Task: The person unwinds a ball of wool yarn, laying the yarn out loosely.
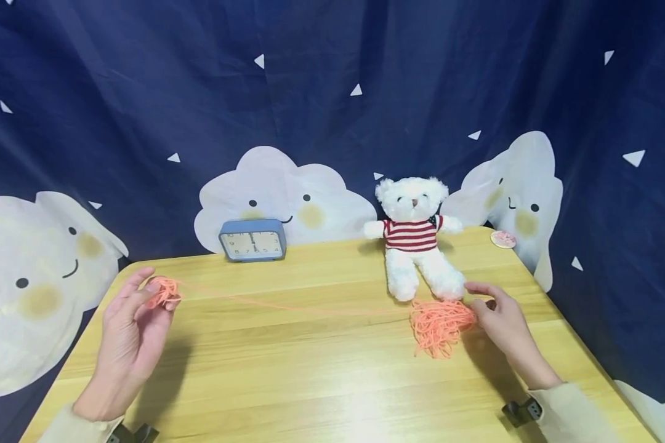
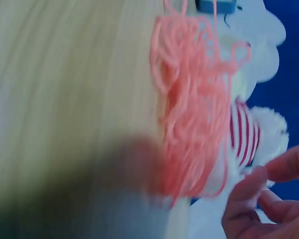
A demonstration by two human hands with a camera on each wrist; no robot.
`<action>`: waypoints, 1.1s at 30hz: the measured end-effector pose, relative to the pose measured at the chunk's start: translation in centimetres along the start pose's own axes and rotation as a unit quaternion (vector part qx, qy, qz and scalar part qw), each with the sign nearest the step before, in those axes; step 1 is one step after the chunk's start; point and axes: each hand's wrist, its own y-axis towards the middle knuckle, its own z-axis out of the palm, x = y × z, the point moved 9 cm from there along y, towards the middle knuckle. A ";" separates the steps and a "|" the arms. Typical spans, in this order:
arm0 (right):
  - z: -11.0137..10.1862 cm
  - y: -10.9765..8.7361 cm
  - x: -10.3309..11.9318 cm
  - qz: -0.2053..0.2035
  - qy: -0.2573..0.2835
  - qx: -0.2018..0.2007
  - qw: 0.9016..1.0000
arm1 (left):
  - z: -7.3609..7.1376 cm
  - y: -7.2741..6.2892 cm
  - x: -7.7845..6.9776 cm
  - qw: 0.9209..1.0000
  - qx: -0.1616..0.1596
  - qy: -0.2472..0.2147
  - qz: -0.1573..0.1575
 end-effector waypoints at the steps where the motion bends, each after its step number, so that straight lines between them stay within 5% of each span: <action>1: 0.3 -0.2 0.8 -0.012 0.000 -0.014 1.000 | 0.1 0.1 0.1 1.000 0.002 0.000 0.000; 5: 3.3 -0.5 4.0 -0.051 0.008 -0.008 0.999 | 0.3 0.2 0.4 1.000 0.005 0.003 0.000; 9: 9.5 -0.4 6.9 -0.079 0.040 0.098 0.991 | 0.3 0.2 0.6 1.000 0.005 0.005 -0.007; 16: 19.9 -0.8 10.2 -0.084 0.100 0.307 0.943 | 0.5 0.2 1.2 1.000 0.007 0.002 -0.013; 21: 24.5 -1.5 10.8 -0.078 0.120 0.365 0.920 | 0.5 0.1 1.6 1.000 0.006 0.003 -0.021; 26: 25.9 -2.2 11.3 -0.083 0.121 0.359 0.922 | 0.6 0.3 1.7 1.000 0.007 0.002 -0.023; 33: 22.4 -2.0 11.6 -0.089 0.132 0.294 0.943 | 0.3 0.4 1.3 1.000 0.003 -0.003 -0.012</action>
